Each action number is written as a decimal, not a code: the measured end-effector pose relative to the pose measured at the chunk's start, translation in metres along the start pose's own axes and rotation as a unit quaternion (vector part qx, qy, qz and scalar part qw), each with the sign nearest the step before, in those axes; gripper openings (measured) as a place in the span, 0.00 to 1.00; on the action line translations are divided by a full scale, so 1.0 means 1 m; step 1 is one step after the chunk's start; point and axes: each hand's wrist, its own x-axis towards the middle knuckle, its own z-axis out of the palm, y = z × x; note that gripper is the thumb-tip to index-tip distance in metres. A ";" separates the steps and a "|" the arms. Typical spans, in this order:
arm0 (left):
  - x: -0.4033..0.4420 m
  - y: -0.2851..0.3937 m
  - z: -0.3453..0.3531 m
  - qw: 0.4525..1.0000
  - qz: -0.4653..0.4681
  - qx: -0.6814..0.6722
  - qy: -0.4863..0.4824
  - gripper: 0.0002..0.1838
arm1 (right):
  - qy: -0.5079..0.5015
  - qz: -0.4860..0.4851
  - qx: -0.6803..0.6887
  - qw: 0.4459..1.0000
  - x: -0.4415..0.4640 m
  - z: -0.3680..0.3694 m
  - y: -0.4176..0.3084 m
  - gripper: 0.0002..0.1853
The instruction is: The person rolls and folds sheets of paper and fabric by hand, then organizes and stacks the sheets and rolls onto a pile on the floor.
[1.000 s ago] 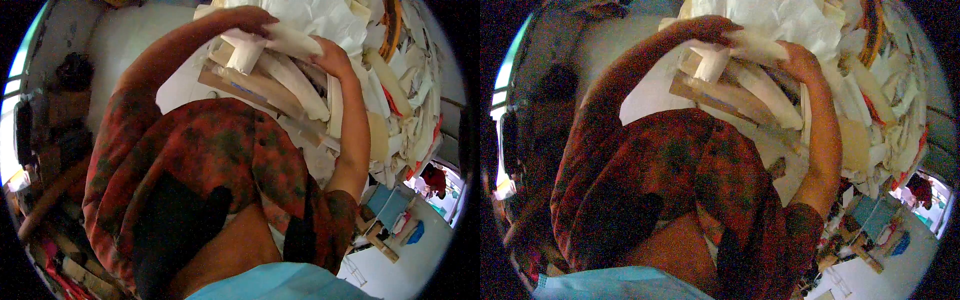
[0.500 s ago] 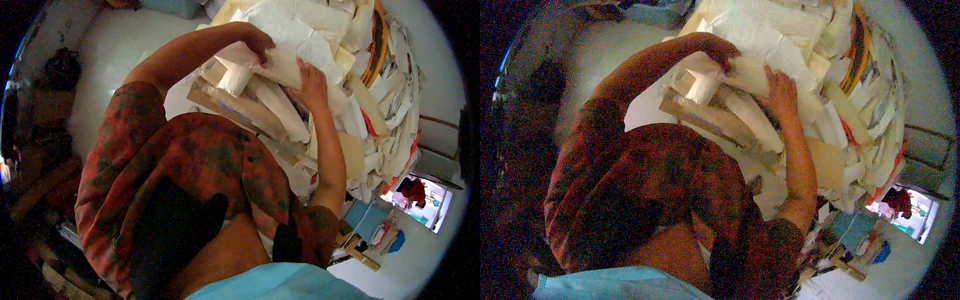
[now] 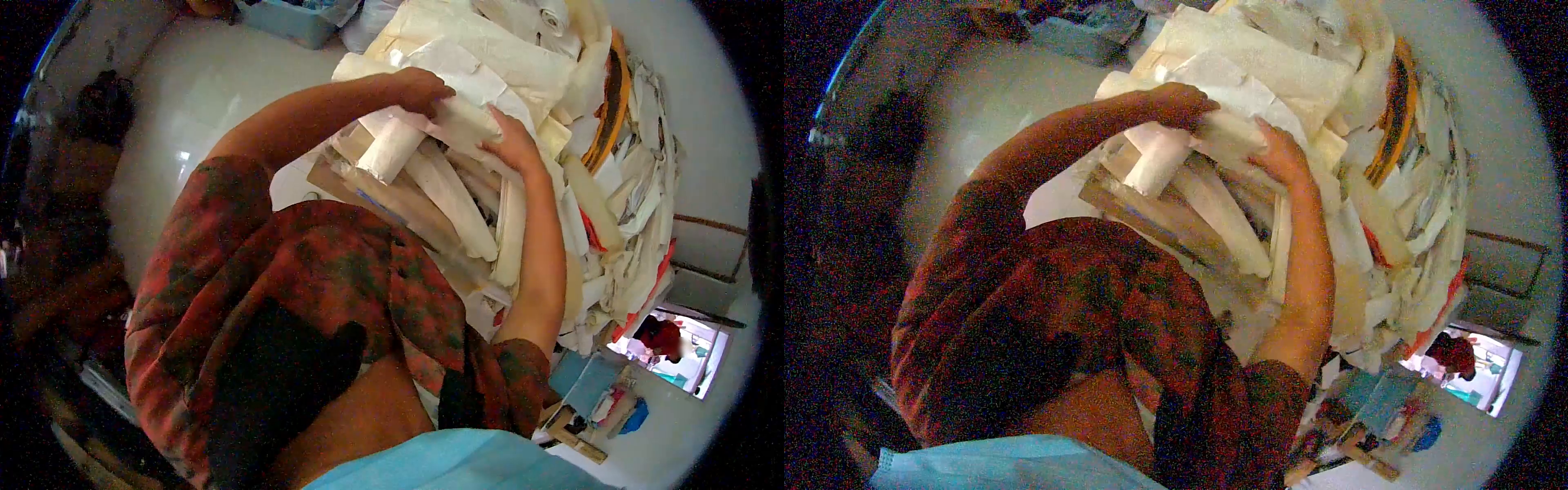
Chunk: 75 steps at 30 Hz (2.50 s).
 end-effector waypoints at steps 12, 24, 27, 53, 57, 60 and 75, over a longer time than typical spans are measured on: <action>-0.011 0.023 0.006 0.930 0.042 0.058 0.360 0.29 | 0.044 0.037 -0.119 0.991 0.012 -0.003 -0.010 0.52; 0.000 0.072 -0.001 0.381 0.021 -0.885 0.267 0.42 | -0.052 0.081 0.374 0.923 0.021 -0.047 -0.025 0.40; 0.013 0.054 0.012 0.374 0.017 -0.900 0.221 0.44 | -0.048 0.141 0.492 0.858 0.010 -0.036 -0.025 0.39; -0.071 0.032 -0.066 0.467 -0.053 -0.801 0.370 0.35 | 0.254 0.007 0.357 0.899 0.002 -0.002 -0.176 0.52; -0.094 0.018 -0.060 0.471 -0.023 -0.846 0.249 0.35 | 0.172 -0.005 0.572 0.802 0.010 0.003 -0.173 0.42; -0.094 -0.007 -0.024 0.428 -0.053 -0.881 0.195 0.40 | 0.095 0.019 0.677 0.730 0.011 0.006 -0.172 0.38; -0.127 0.021 -0.080 0.466 -0.107 -0.811 0.337 0.35 | 0.108 -0.056 0.564 0.817 0.016 0.029 -0.179 0.55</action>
